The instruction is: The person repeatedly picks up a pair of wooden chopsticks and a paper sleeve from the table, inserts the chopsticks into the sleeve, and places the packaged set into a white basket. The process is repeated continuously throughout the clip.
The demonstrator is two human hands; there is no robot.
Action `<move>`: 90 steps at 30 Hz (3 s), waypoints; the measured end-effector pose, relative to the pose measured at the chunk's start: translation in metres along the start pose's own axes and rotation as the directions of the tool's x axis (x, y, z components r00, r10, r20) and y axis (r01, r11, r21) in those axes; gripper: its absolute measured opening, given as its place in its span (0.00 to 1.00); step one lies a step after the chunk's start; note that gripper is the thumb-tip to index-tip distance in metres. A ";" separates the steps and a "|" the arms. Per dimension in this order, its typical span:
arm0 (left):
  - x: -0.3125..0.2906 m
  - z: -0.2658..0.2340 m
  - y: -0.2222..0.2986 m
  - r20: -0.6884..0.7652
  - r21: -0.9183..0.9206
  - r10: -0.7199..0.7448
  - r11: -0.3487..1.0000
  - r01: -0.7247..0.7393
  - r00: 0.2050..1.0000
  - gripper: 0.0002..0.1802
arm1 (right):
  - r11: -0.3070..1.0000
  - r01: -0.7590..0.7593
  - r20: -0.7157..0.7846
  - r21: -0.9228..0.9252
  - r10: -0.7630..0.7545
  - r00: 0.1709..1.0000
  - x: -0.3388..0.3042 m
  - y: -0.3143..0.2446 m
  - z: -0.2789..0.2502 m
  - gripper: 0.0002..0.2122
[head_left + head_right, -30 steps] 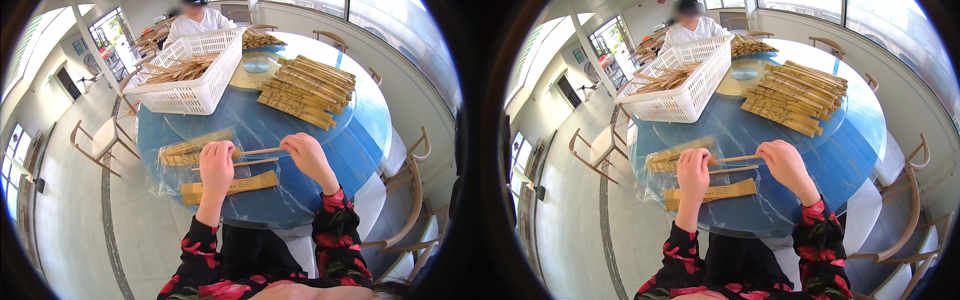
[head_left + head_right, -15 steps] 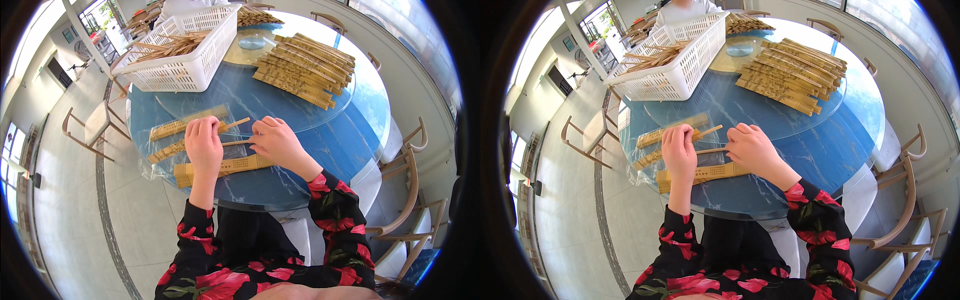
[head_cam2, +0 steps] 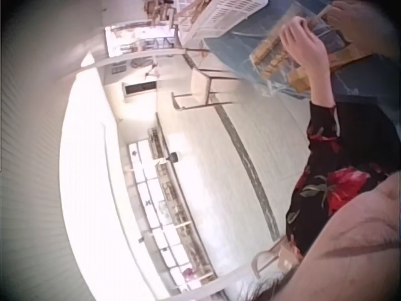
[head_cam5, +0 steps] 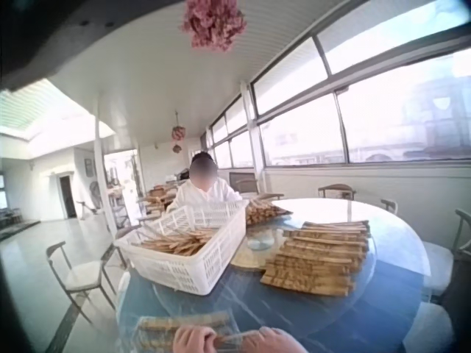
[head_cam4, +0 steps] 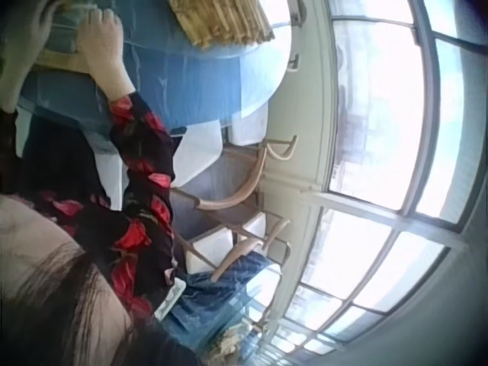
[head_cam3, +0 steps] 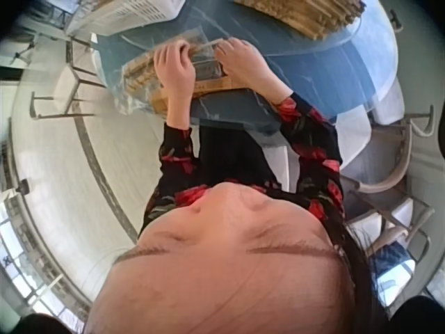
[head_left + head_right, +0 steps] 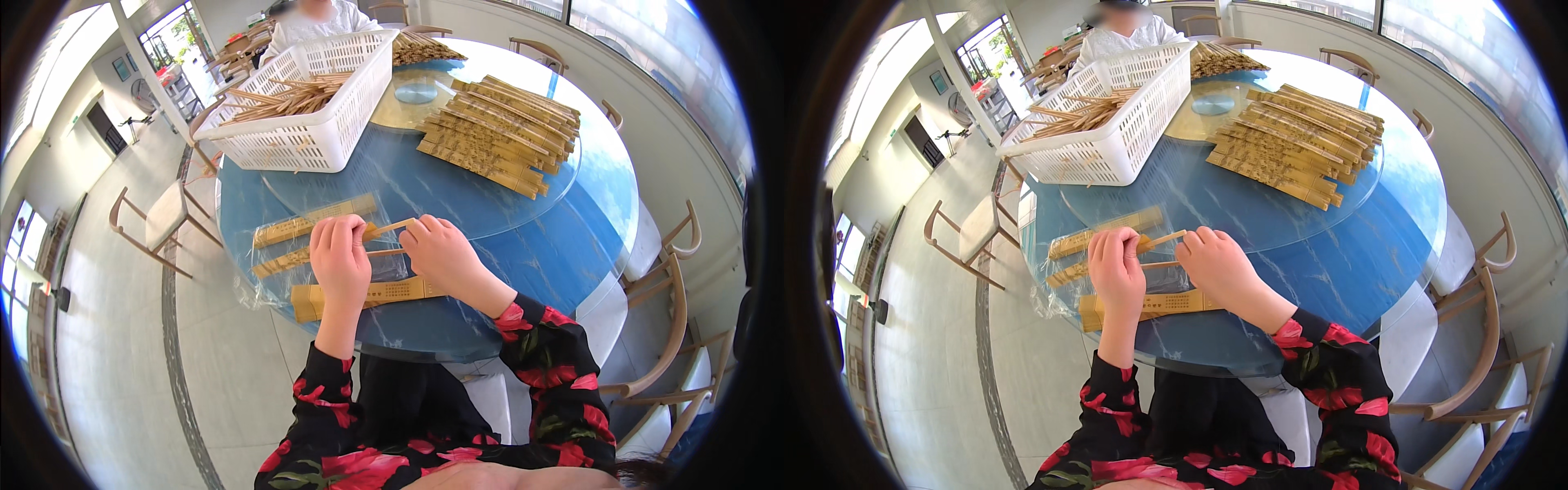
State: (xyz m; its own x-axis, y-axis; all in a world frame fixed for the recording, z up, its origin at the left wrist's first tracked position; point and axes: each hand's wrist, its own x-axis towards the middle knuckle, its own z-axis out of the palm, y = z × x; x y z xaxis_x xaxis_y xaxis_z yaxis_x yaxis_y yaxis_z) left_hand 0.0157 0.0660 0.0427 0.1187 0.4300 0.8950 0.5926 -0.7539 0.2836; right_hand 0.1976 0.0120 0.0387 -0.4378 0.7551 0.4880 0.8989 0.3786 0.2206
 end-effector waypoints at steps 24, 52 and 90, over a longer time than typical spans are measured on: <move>0.000 0.003 0.011 0.181 -0.261 0.071 0.965 -0.022 0.981 0.05 | -0.254 -0.491 0.546 0.833 0.242 0.802 -0.012 0.034 -0.039 0.07; -0.004 0.005 0.011 0.233 -0.315 -0.011 0.945 0.086 0.972 0.04 | 0.623 -0.312 0.001 0.717 0.446 0.895 -0.020 0.042 -0.044 0.09; -0.008 0.009 0.021 0.369 -0.164 0.194 0.976 -0.141 0.909 0.08 | 0.719 -0.322 0.127 0.616 0.313 0.941 -0.023 0.007 -0.029 0.06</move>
State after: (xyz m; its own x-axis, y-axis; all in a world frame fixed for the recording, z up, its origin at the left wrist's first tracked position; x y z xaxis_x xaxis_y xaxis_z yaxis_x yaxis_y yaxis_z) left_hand 0.0343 0.0513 0.0386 0.5169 0.4282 0.7413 0.4311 -0.8783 0.2067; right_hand 0.2145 -0.0184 0.0530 -0.1330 0.8971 0.4213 0.7761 0.3587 -0.5186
